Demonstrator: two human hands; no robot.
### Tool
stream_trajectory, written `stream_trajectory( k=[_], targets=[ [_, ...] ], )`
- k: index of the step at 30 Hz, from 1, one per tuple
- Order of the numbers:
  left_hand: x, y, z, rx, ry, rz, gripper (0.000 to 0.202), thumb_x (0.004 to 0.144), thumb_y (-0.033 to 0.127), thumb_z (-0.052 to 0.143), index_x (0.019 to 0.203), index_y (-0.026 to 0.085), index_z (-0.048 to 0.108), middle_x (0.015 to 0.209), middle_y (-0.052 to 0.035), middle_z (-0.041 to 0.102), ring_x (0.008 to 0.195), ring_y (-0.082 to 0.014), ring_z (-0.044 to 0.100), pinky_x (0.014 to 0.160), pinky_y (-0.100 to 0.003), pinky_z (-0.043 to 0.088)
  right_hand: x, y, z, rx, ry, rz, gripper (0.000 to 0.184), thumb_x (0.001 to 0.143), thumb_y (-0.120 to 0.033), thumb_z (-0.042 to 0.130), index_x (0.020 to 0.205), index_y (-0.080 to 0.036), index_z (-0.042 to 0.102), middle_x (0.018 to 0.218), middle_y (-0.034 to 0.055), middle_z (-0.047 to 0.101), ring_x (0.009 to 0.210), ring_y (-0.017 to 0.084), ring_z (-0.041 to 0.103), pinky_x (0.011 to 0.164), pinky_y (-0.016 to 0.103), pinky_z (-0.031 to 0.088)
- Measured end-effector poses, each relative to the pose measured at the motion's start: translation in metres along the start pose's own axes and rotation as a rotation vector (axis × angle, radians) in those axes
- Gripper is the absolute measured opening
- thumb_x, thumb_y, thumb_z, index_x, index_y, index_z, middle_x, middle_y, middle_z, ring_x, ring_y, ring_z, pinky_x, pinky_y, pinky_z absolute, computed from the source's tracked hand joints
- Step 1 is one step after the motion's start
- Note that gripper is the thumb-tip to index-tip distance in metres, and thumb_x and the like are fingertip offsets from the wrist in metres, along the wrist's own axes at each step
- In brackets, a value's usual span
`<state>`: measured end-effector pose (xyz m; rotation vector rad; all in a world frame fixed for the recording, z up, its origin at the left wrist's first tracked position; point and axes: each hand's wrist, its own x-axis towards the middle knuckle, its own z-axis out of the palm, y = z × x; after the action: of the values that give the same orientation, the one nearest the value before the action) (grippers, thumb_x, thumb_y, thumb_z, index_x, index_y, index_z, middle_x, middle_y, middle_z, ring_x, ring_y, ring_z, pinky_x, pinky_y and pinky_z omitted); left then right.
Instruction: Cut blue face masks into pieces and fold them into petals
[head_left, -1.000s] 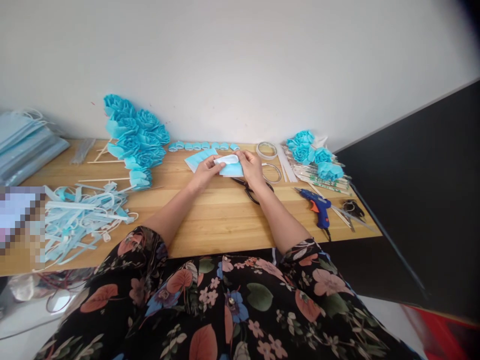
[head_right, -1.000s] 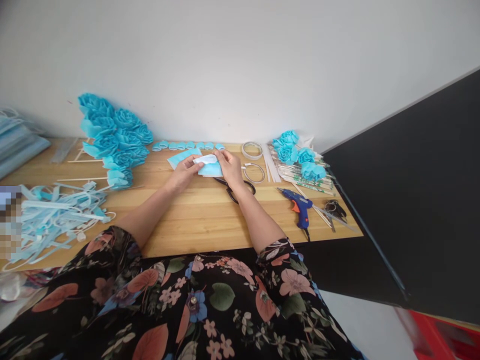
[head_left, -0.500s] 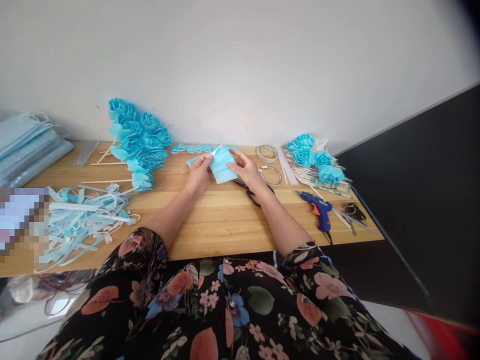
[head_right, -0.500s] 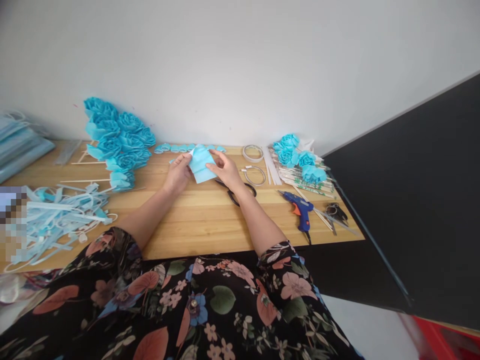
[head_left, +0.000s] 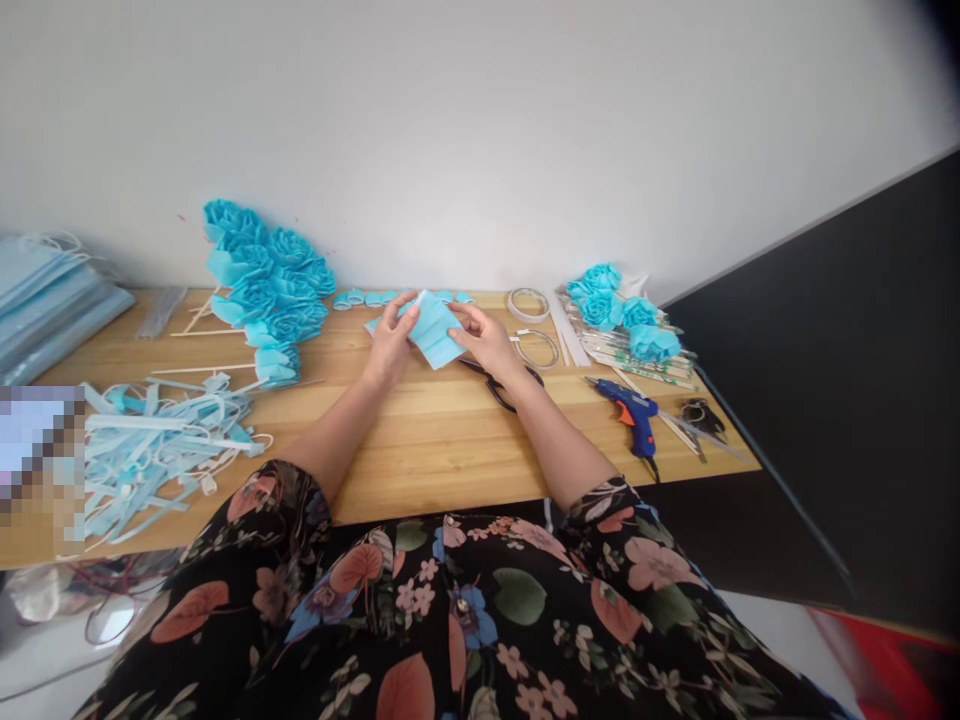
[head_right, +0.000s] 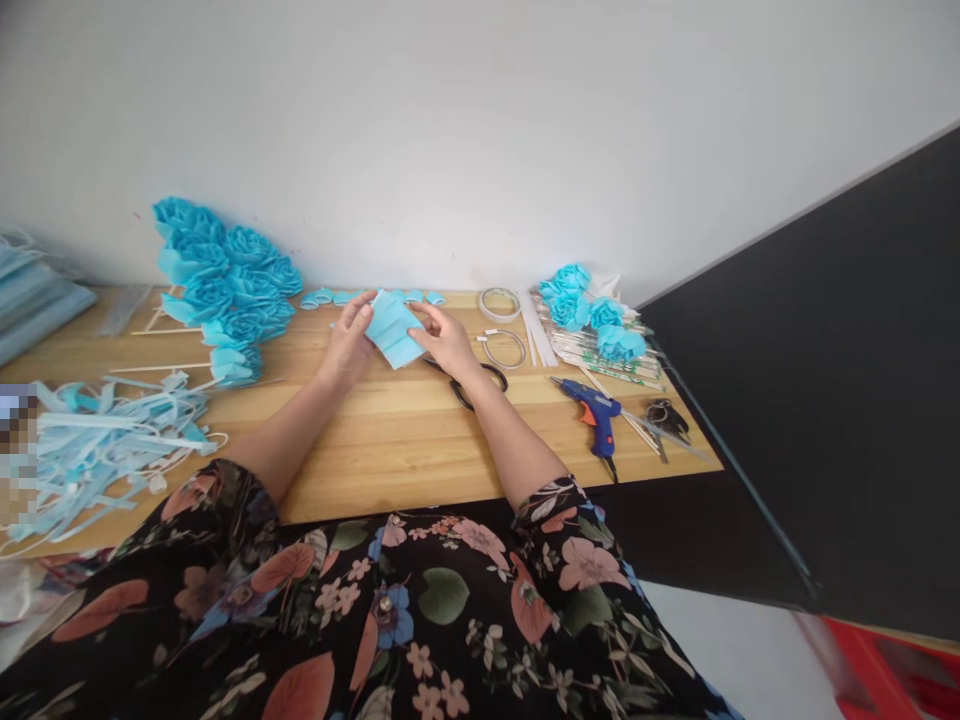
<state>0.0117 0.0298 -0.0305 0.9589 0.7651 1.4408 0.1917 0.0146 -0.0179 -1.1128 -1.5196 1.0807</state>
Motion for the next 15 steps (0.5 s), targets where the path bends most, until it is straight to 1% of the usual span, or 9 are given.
stream_trajectory(
  k=[3,5,7,9,12,15],
  targets=[
    [0.002,-0.002,-0.003,0.051,-0.033,-0.023,0.076,0.062,0.055,0.087,0.124,0.024,0.057,0.101,-0.0037,0.070,0.080,-0.0163,0.068,0.067,-0.024,0.052,0.000,0.000,0.000,0.001,-0.018,-0.018,0.054,0.078,-0.040,0.072,0.127,-0.019,0.063,0.084,0.0024,0.070,0.074,0.019,0.066,0.074,0.034,0.055],
    [0.005,-0.005,-0.007,0.080,-0.035,-0.014,0.080,0.061,0.051,0.088,0.128,0.025,0.054,0.100,-0.0041,0.071,0.080,-0.0164,0.068,0.068,-0.025,0.052,0.000,0.001,0.000,0.008,-0.027,-0.032,0.053,0.079,-0.038,0.070,0.128,-0.018,0.063,0.088,0.0034,0.071,0.077,0.019,0.066,0.076,0.033,0.054],
    [0.008,-0.008,-0.012,0.107,-0.022,0.034,0.077,0.061,0.048,0.089,0.127,0.025,0.054,0.095,-0.0035,0.071,0.079,-0.0164,0.068,0.069,-0.025,0.051,0.002,0.003,0.000,-0.009,-0.024,-0.043,0.052,0.079,-0.037,0.069,0.127,-0.018,0.063,0.090,0.0036,0.071,0.079,0.018,0.066,0.077,0.032,0.054],
    [0.011,-0.010,-0.017,0.123,0.009,0.078,0.071,0.062,0.046,0.088,0.122,0.024,0.057,0.089,-0.0023,0.070,0.074,-0.0147,0.066,0.064,-0.023,0.049,0.003,0.005,0.000,-0.044,-0.019,-0.051,0.050,0.080,-0.037,0.068,0.127,-0.018,0.064,0.089,0.0030,0.069,0.077,0.017,0.064,0.077,0.031,0.053],
    [0.014,-0.012,-0.021,0.146,0.048,0.091,0.066,0.062,0.045,0.087,0.117,0.022,0.060,0.082,-0.0003,0.067,0.065,-0.0122,0.062,0.059,-0.022,0.046,0.003,0.007,0.001,-0.096,-0.015,-0.061,0.048,0.082,-0.037,0.067,0.127,-0.020,0.065,0.084,0.0012,0.067,0.074,0.015,0.060,0.074,0.029,0.051],
    [0.014,-0.011,-0.021,0.194,0.054,0.084,0.063,0.065,0.047,0.085,0.117,0.021,0.061,0.079,-0.0002,0.066,0.067,-0.0130,0.062,0.062,-0.023,0.047,0.002,0.007,0.001,-0.134,-0.017,-0.073,0.047,0.084,-0.034,0.066,0.129,-0.021,0.064,0.083,0.0003,0.066,0.073,0.014,0.058,0.072,0.028,0.050]
  ],
)
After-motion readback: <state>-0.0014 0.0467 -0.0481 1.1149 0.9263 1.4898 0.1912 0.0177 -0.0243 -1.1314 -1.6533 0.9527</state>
